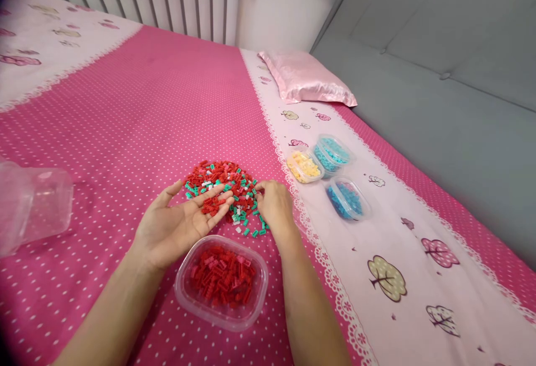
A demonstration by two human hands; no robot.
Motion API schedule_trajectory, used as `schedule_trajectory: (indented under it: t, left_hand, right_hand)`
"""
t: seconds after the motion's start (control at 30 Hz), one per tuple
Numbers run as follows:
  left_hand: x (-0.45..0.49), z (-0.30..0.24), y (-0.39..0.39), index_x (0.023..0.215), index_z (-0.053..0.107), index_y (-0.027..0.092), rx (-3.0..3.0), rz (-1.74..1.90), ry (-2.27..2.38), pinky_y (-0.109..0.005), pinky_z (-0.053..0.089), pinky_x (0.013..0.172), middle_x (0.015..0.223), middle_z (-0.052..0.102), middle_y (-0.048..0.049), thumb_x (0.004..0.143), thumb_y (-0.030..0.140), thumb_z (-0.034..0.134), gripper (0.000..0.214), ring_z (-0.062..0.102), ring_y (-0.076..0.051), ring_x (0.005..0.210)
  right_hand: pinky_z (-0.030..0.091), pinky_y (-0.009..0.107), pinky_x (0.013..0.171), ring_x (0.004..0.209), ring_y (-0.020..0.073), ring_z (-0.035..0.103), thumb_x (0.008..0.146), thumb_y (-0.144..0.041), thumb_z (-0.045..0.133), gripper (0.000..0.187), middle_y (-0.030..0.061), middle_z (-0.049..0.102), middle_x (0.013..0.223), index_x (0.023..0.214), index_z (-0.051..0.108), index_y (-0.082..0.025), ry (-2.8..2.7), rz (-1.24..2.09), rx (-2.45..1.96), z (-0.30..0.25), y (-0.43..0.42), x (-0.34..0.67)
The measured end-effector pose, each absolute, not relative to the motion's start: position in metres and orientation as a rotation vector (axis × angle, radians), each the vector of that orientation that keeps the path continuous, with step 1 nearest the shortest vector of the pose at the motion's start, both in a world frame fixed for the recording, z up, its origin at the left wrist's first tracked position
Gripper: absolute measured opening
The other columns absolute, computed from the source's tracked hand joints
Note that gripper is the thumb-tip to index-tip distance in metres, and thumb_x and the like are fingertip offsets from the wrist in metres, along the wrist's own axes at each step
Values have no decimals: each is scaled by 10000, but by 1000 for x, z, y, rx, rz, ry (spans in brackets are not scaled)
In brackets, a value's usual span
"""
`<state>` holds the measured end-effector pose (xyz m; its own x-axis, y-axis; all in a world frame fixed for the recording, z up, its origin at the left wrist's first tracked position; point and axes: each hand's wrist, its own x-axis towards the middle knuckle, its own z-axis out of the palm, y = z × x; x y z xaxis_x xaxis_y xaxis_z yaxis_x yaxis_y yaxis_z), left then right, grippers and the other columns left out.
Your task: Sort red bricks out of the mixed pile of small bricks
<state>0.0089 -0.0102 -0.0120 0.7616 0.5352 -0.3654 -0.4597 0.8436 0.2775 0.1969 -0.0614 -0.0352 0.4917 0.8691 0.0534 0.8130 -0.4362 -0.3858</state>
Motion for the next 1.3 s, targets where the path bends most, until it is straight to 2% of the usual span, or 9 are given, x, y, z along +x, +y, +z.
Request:
schedule_trajectory:
  t: [0.23, 0.67, 0.83, 1.07, 1.3]
  left_hand:
    - [9, -12, -11, 1248, 466, -31, 178, 541, 444, -365, 487, 933, 1061, 626, -238, 839, 376, 432, 578, 624, -273, 1011]
    - [9, -14, -10, 1253, 459, -29, 170, 540, 444, -378, 488, 932, 1085, 613, -240, 844, 385, 429, 583, 611, -285, 1035]
    - [9, -13, -10, 1245, 466, -32, 169, 548, 447, -373, 485, 935, 1084, 614, -232, 851, 389, 419, 578, 613, -281, 1028]
    - [9, -11, -10, 1249, 460, -32, 178, 538, 447, -362, 486, 931, 1081, 616, -225, 857, 390, 404, 578, 626, -267, 997]
    - [8, -14, -10, 1263, 450, -32, 168, 533, 401, -360, 470, 953, 1122, 604, -225, 858, 379, 408, 579, 617, -262, 1020]
  right_hand:
    - [464, 237, 735, 766, 144, 634, 766, -130, 577, 155, 20, 692, 794, 861, 681, -194, -1299, 262, -2390, -36, -65, 204]
    - [463, 259, 679, 714, 156, 628, 732, -151, 605, 56, 24, 679, 741, 742, 641, -192, -1139, 219, -2360, -30, -74, 219]
    - [484, 275, 673, 698, 168, 649, 724, -143, 590, 65, 28, 682, 731, 759, 632, -178, -1170, 270, -2112, -25, -73, 217]
    - [514, 250, 641, 667, 142, 646, 734, -230, 644, 90, 25, 679, 753, 794, 628, -164, -1164, 482, -1637, -7, -73, 192]
    - [522, 228, 619, 661, 115, 646, 780, -230, 626, 101, 24, 691, 829, 865, 635, -177, -1234, 527, -1427, 6, -74, 162]
